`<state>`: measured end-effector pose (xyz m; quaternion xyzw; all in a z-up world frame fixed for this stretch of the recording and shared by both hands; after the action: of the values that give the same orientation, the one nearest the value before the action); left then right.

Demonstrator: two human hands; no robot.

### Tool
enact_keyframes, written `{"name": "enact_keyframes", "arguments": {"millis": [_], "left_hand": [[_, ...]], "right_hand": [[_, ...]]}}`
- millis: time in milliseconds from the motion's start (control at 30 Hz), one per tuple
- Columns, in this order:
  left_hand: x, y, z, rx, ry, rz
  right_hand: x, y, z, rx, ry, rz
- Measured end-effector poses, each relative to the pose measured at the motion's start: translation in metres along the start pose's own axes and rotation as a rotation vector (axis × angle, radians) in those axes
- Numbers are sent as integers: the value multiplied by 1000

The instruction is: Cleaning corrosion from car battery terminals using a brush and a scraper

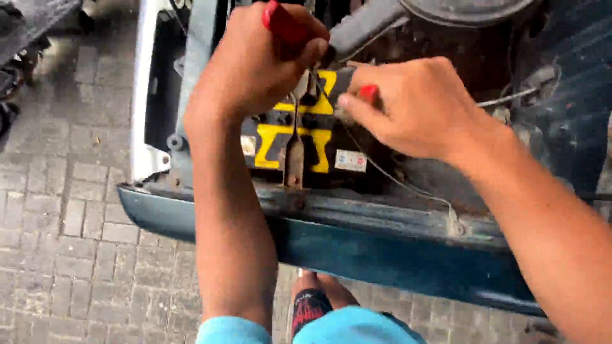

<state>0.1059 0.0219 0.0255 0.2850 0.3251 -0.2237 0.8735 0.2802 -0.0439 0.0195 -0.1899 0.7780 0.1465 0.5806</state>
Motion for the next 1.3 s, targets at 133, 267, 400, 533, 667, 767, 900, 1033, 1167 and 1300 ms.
{"name": "enact_keyframes", "arguments": {"millis": [133,267,400,533,667,767,900,1033,1167,1300], "left_hand": [[-3,20,3,25,-78,28],[21,27,-3,163,-84,240],[27,27,-6,181,-102,192],[20,20,-19,177,-14,168],[30,11,-32,55,68,67],[23,11,-23,17,45,34],[15,7,-10,-66,49,-6],[16,8,-7,-58,60,-24],[17,8,-4,-207,18,-104],[15,7,-5,-259,-26,-128]], "right_hand": [[-12,6,0,-113,75,320],[6,10,6,-61,166,286],[22,24,17,163,221,7],[12,22,30,179,235,148],[15,19,28,130,276,111],[11,21,23,169,324,17],[0,18,24,172,417,183],[9,24,14,113,221,-44],[-2,19,15,160,194,0],[4,20,18,19,339,29]]}}
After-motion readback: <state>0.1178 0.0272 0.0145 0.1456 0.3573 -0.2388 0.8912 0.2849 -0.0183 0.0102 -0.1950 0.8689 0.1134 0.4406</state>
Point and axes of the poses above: each hand's wrist, its own y-axis towards the middle knuckle, its own x-axis out of the palm, z = x × y, the point moved 5 cm from there along y, towards the middle knuckle, and after that the axes turned 2 degrees about -x, right-handed, at the moved point
